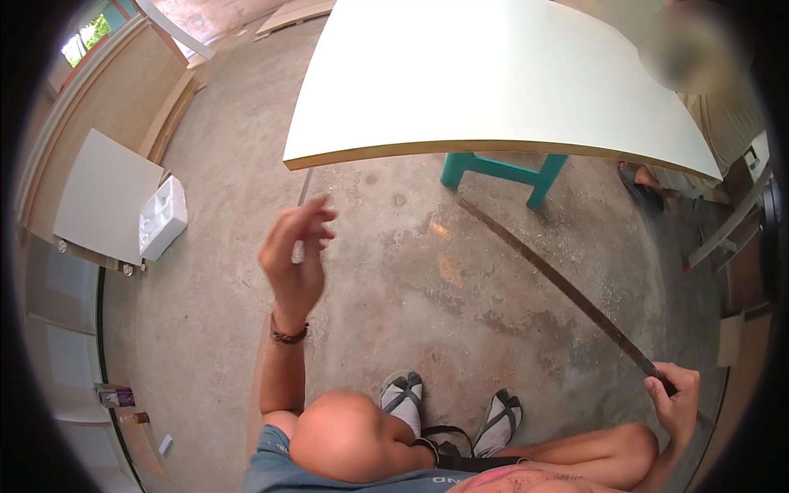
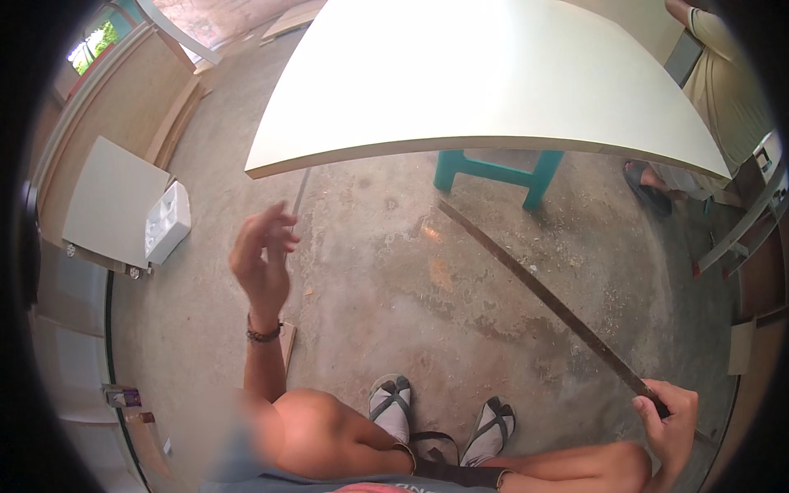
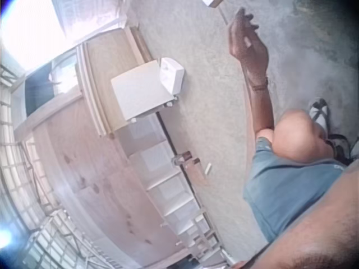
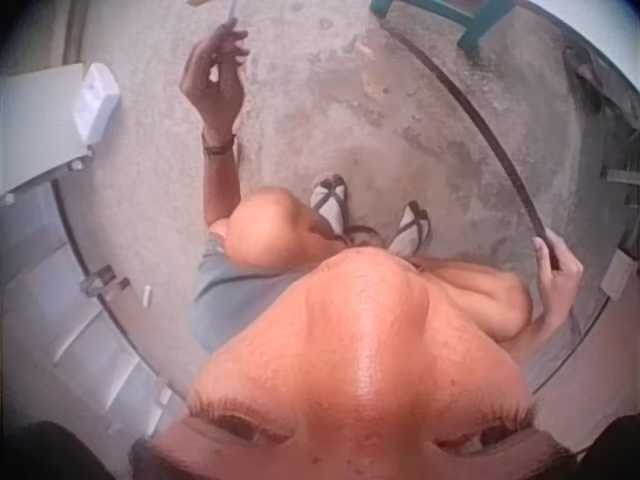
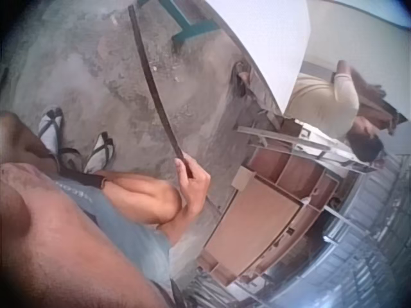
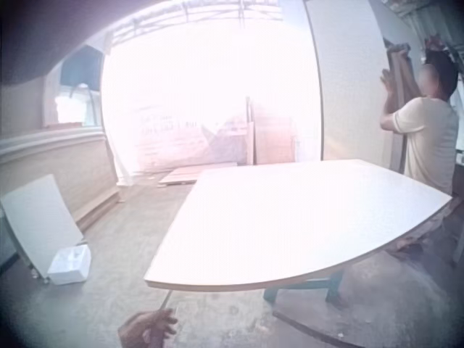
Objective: The person sands a curved wooden piece using a sanding block and a metal ruler, and applies a white edging strip to the side of a white board.
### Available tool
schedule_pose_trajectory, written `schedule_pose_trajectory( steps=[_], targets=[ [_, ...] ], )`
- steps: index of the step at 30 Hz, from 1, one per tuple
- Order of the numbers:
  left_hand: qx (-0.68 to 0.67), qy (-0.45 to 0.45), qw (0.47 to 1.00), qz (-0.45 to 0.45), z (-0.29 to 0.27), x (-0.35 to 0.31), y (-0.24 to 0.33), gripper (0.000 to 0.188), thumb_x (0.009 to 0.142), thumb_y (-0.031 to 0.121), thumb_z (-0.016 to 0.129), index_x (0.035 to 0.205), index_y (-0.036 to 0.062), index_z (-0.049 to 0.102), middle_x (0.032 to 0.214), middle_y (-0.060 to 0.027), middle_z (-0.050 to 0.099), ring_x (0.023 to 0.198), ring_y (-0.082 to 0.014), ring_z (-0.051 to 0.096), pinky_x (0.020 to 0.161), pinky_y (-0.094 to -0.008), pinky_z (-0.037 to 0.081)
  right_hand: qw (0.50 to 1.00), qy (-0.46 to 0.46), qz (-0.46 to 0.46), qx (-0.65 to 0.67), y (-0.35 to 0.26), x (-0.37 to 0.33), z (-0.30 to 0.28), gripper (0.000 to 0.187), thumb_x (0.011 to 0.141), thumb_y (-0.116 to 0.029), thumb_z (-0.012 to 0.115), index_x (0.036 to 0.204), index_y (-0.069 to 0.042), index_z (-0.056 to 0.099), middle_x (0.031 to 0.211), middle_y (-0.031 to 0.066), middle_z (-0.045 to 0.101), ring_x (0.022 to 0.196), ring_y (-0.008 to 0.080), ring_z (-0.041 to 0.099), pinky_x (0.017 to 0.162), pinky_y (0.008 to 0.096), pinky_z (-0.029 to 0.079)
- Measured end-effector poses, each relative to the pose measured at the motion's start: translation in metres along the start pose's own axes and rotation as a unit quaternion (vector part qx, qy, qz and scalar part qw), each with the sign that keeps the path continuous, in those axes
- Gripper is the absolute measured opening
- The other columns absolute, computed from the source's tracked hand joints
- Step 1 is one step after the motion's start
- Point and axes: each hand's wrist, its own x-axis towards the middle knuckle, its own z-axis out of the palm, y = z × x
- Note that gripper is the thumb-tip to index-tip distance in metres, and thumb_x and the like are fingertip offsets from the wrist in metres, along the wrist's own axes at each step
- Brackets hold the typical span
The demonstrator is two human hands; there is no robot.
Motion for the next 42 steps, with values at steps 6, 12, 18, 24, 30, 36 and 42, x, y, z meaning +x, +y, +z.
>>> schedule_pose_trajectory(
  steps=[6, 12, 18, 24, 30, 36, 42],
  targets=[
    [0.019, -0.153, 0.981, 0.115, 0.066, 0.022, 0.027, 0.018, 0.096, 0.014, 0.072, 0.107, 0.0001, 0.074, 0.090, -0.0115, 0.076, 0.075, -0.0175, 0.073, 0.063, -0.0275, 0.058, 1.000, 0.021, -0.018, 0.004, -0.003, -0.009, 0.011, 0.033, 0.073, -0.019, 0.084, 0.099, 0.001, 0.076, 0.081, 0.0144, 0.074, 0.069, 0.0242, 0.068, 0.067, 0.0324, 0.050],
    [-0.272, -0.113, 0.949, -0.113, 0.120, 0.053, 0.022, 0.050, 0.106, 0.042, 0.058, 0.099, -0.0053, 0.074, 0.083, -0.0107, 0.076, 0.068, -0.0139, 0.070, 0.059, -0.0261, 0.056, 0.999, 0.024, -0.025, 0.032, -0.006, -0.015, 0.003, 0.035, 0.081, -0.025, 0.084, 0.104, 0.001, 0.075, 0.083, 0.0123, 0.071, 0.072, 0.0215, 0.063, 0.068, 0.0330, 0.047],
    [-0.300, -0.029, 0.948, -0.103, 0.141, 0.059, 0.025, 0.038, 0.098, 0.034, 0.074, 0.091, -0.0033, 0.077, 0.071, -0.0085, 0.073, 0.060, -0.0125, 0.068, 0.055, -0.0235, 0.054, 0.998, 0.035, -0.019, 0.042, -0.009, -0.013, 0.001, 0.034, 0.082, -0.024, 0.082, 0.104, 0.001, 0.075, 0.080, 0.0111, 0.069, 0.069, 0.0209, 0.061, 0.065, 0.0321, 0.045],
    [-0.156, -0.077, 0.982, -0.076, 0.128, 0.057, 0.029, 0.025, 0.088, 0.023, 0.084, 0.083, -0.0012, 0.079, 0.076, -0.0089, 0.076, 0.063, -0.0118, 0.068, 0.056, -0.0230, 0.053, 0.998, 0.010, -0.010, 0.053, -0.003, -0.011, 0.001, 0.032, 0.081, -0.023, 0.080, 0.103, 0.001, 0.075, 0.078, 0.0114, 0.069, 0.068, 0.0218, 0.062, 0.065, 0.0320, 0.046],
    [-0.226, -0.052, 0.969, -0.088, 0.109, 0.060, 0.019, 0.025, 0.091, 0.020, 0.081, 0.086, -0.0039, 0.076, 0.077, -0.0107, 0.075, 0.067, -0.0138, 0.070, 0.060, -0.0259, 0.054, 0.999, 0.026, -0.005, 0.027, -0.001, -0.012, 0.001, 0.035, 0.079, -0.023, 0.080, 0.104, 0.001, 0.075, 0.081, 0.0126, 0.071, 0.072, 0.0233, 0.063, 0.071, 0.0335, 0.047],
    [-0.269, 0.048, 0.954, -0.122, 0.079, 0.045, -0.026, 0.039, 0.105, 0.032, 0.062, 0.089, -0.0031, 0.072, 0.074, -0.0103, 0.070, 0.065, -0.0157, 0.066, 0.059, -0.0296, 0.054, 0.997, -0.024, 0.039, 0.057, 0.001, -0.015, -0.007, 0.040, 0.091, -0.032, 0.076, 0.111, 0.002, 0.072, 0.089, 0.0078, 0.067, 0.082, 0.0162, 0.057, 0.076, 0.0310, 0.045],
    [-0.381, 0.197, 0.880, -0.206, 0.038, 0.028, -0.053, 0.074, 0.108, 0.062, 0.031, 0.092, 0.0009, 0.069, 0.064, -0.0054, 0.058, 0.059, -0.0148, 0.057, 0.055, -0.0292, 0.050, 0.994, -0.066, 0.063, 0.062, -0.002, -0.011, -0.012, 0.040, 0.092, -0.032, 0.075, 0.113, 0.003, 0.072, 0.094, 0.0083, 0.066, 0.088, 0.0175, 0.059, 0.080, 0.0312, 0.045]
  ],
)
